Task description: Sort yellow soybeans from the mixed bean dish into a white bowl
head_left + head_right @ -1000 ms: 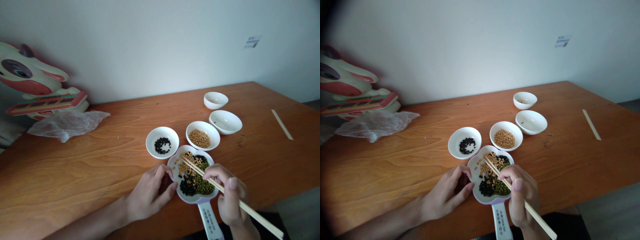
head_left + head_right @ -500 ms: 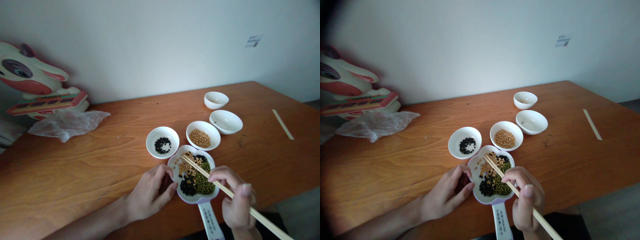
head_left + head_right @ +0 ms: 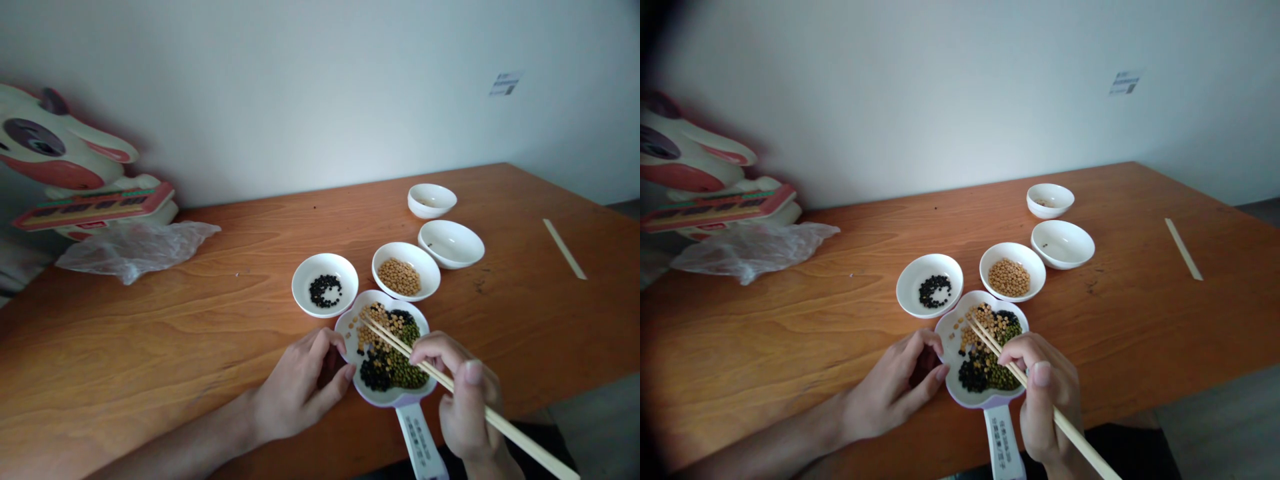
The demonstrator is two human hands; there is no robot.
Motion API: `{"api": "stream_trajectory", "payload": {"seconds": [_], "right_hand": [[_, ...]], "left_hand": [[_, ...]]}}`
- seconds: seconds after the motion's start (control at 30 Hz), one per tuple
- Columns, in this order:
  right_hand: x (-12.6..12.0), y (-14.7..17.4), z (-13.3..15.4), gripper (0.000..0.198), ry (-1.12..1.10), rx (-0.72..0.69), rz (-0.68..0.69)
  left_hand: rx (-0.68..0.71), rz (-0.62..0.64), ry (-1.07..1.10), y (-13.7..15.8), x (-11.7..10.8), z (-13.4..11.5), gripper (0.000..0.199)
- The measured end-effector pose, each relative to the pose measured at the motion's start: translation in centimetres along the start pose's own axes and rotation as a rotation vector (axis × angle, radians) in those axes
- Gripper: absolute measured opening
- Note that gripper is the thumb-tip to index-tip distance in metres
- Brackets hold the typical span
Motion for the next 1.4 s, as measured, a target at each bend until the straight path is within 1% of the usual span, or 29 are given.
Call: {"api": "stream_trajectory", "payload": {"seconds": [0.17, 0.33, 0.57, 0.67, 0.77, 0.9, 1.0, 1.13, 1.27, 1.4], "right_hand": [[-0.1, 0.0, 0.1, 0.064, 0.017, -0.012, 0.01], [-0.1, 0.1, 0.0, 0.064, 0.01, -0.035, -0.015], [-1.0, 0.5, -0.4, 0.071, 0.044, -0.074, -0.052], [-1.3, 0.4, -0.3, 0.077, 0.06, -0.055, -0.029], [-1.0, 0.1, 0.2, 0.078, 0.063, -0.022, -0.006], [-0.4, -0.1, 0.8, 0.073, 0.049, -0.001, -0.001], [-0.3, -0.1, 0.9, 0.068, 0.037, -0.018, 0.02], [-0.7, 0.2, 0.7, 0.068, 0.053, -0.015, 0.007], [-0.9, 0.3, 0.5, 0.072, 0.066, -0.022, 0.011], [-0.7, 0.2, 0.1, 0.076, 0.072, -0.015, -0.023]], "left_hand": [[-0.002, -0.002, -0.004, 0.0, 0.0, 0.0, 0.011], [-0.002, 0.001, -0.007, 0.1, 0.0, 0.0, 0.01], [0.005, -0.008, -0.02, 0.1, -0.1, -0.1, 0.011], [0.002, -0.007, -0.019, 0.1, -0.1, -0.1, 0.011], [-0.001, -0.002, -0.012, 0.0, -0.1, -0.1, 0.011], [0.0, -0.006, -0.015, 0.1, -0.1, -0.1, 0.011], [0.001, -0.005, -0.018, 0.1, 0.0, -0.1, 0.011], [0.001, -0.004, -0.019, 0.2, 0.1, 0.0, 0.011], [0.009, -0.012, -0.022, 0.1, 0.0, -0.1, 0.011], [0.008, -0.013, -0.027, 0.0, -0.1, -0.3, 0.01]]}}
Point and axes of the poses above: each hand's wrist, its own y-axis away from the middle knuckle, its own x-axis out of the palm, z = x × y, the point moved 3 cm from there along -y, towards the middle knuckle, and after that the axes turned 8 degrees about -y, right-handed, at the moved point
